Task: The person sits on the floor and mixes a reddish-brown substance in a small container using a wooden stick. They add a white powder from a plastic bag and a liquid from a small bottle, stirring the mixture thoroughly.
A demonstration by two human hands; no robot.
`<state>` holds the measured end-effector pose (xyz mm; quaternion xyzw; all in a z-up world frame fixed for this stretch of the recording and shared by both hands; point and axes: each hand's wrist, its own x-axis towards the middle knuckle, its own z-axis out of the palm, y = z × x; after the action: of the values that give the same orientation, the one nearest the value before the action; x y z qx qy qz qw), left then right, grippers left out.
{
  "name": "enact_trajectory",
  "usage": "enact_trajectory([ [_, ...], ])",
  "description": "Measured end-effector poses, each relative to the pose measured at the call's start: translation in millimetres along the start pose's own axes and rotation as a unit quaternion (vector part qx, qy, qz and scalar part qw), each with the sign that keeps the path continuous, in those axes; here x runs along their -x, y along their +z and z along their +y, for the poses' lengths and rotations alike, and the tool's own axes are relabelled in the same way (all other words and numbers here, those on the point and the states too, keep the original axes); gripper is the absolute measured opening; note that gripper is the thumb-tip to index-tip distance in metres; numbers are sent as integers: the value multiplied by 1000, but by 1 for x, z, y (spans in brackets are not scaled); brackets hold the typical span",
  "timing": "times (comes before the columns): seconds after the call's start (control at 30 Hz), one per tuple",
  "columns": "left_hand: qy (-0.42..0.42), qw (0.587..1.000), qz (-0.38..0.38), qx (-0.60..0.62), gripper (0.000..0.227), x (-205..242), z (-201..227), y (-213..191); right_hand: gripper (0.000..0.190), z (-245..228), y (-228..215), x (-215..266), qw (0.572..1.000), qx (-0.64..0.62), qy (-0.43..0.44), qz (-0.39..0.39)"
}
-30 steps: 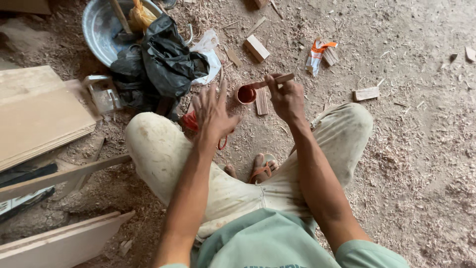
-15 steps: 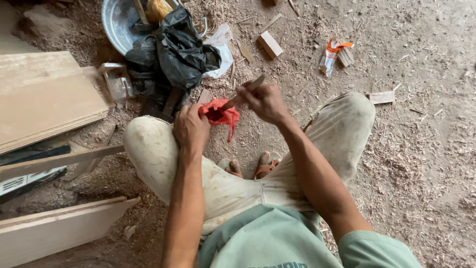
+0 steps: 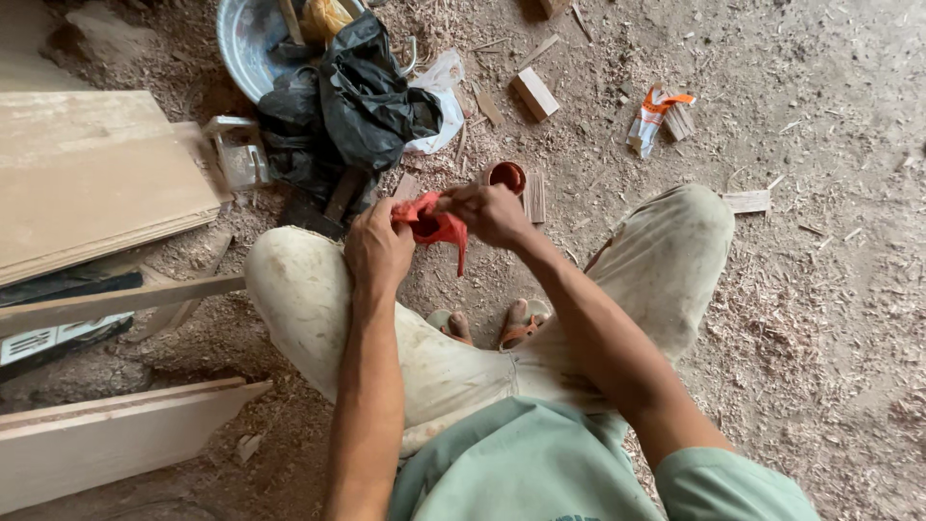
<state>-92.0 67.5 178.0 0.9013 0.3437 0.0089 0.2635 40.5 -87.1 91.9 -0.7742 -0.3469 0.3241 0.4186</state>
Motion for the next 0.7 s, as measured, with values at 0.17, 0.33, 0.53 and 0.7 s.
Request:
enact_trajectory([
  [0.17,57,998,14,37,43,-7,6,3,39,-16,-49,13,985,-136,105,35],
  [0.33,96,987,-25,128,56,-24,11,16,39,-6,-99,27,946,-237,140,169],
  [0.53,100,980,-168,29,42,-44,33,86,39,34,-102,33,938,-106,187,270],
  [0.7,138,972,-190,9,75,-53,34,155,30,50,-65,33,967,-42,115,224],
])
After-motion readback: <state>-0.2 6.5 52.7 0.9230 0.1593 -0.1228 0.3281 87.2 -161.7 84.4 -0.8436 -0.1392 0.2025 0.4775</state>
